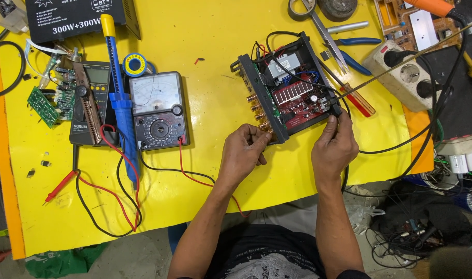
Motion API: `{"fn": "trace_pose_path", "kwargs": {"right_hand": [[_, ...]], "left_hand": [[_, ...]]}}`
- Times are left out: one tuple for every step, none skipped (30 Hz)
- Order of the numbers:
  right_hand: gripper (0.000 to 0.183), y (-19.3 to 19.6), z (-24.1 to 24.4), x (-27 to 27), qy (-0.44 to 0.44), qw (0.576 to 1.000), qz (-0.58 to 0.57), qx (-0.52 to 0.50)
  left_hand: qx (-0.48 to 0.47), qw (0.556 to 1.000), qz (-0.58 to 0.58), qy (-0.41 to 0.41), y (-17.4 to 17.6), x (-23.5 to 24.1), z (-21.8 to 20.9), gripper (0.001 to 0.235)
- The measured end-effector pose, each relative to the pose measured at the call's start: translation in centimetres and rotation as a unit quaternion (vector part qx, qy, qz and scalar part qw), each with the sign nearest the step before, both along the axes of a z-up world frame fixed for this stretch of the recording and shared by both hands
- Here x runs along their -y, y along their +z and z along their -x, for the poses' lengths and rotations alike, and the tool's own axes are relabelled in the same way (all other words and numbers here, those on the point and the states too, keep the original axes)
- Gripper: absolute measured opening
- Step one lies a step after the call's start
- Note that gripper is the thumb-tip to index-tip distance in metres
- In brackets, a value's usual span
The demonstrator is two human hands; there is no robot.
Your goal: The person works on an open electronic device on a yellow workbench, using a screwdriver to adjust internal components and a multimeter to test connections. They manipulate wires and connectors within the device's casing while various tools and electronic parts are scattered around the workspace.
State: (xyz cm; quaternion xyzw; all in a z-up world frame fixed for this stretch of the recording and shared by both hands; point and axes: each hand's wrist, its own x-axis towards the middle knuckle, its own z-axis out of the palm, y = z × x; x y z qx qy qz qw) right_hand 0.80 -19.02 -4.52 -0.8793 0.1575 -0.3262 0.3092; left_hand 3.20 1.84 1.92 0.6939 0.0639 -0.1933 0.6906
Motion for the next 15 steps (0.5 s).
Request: {"fn": "trace_pose_path", "kwargs": {"right_hand": [[0.023, 0.1, 0.0, 0.0, 0.000, 1.000, -0.001, 0.001], [0.023, 0.2, 0.0, -0.1, 0.000, 1.000, -0.001, 0.001], [0.022, 0.2, 0.0, -0.2, 0.000, 1.000, -0.001, 0.001], [0.022, 0.3, 0.0, -0.2, 0.000, 1.000, -0.001, 0.001], [0.022, 0.0, -0.1, 0.0, 0.000, 1.000, -0.001, 0.000], [0.020, -0.3, -0.1, 0.2, 0.005, 1.000, 0.012, 0.008], [0.019, -0.6, -0.1, 0.4, 0.009, 1.000, 0.026, 0.016], [0.019, -0.5, 0.2, 0.2, 0.009, 1.000, 0.026, 0.016], [0.018, -0.3, 0.4, -0.1, 0.007, 0.999, 0.031, 0.020], [0.016, -0.2, 0.7, -0.3, 0.005, 0.999, 0.036, 0.025], [0.016, 0.1, 1.2, -0.8, 0.003, 0.999, 0.035, 0.026], [0.014, 0.4, 1.7, -1.2, 0.008, 0.999, 0.040, 0.022], [0.013, 0.7, 2.2, -1.6, 0.014, 0.999, 0.045, 0.018], [0.013, 0.9, 2.6, -2.4, 0.013, 0.999, 0.045, 0.020], [0.014, 1.1, 3.0, -3.1, 0.017, 0.999, 0.040, 0.019]], "left_hand": [[0.001, 1.000, 0.003, -0.001, 0.1, 0.0, 0.0, 0.025], [0.001, 1.000, 0.003, -0.001, 0.1, 0.0, 0.0, 0.025], [-0.002, 1.000, 0.001, -0.001, 0.2, 0.1, 0.0, 0.024], [-0.005, 1.000, -0.001, 0.000, 0.2, 0.1, 0.0, 0.023], [-0.005, 1.000, -0.002, -0.001, -0.2, 0.1, 0.1, 0.023], [0.002, 1.000, 0.004, 0.004, -0.7, 0.1, 0.2, 0.023], [0.008, 1.000, 0.009, 0.008, -1.1, 0.2, 0.3, 0.022], [0.009, 1.000, 0.009, 0.007, -1.0, 0.1, 0.4, 0.022], [0.006, 1.000, 0.010, 0.020, -0.8, 0.0, 0.3, 0.022], [0.003, 0.999, 0.011, 0.034, -0.6, 0.0, 0.3, 0.021], [0.005, 0.999, 0.010, 0.032, -0.5, -0.4, 0.3, 0.021], [0.011, 0.999, 0.000, 0.046, -0.3, -0.8, 0.2, 0.019], [0.017, 0.998, -0.011, 0.060, -0.1, -1.1, 0.1, 0.018], [0.018, 0.998, -0.011, 0.059, 0.3, -1.5, -0.1, 0.018], [0.018, 0.996, -0.025, 0.079, 0.6, -1.9, -0.3, 0.020]]}}
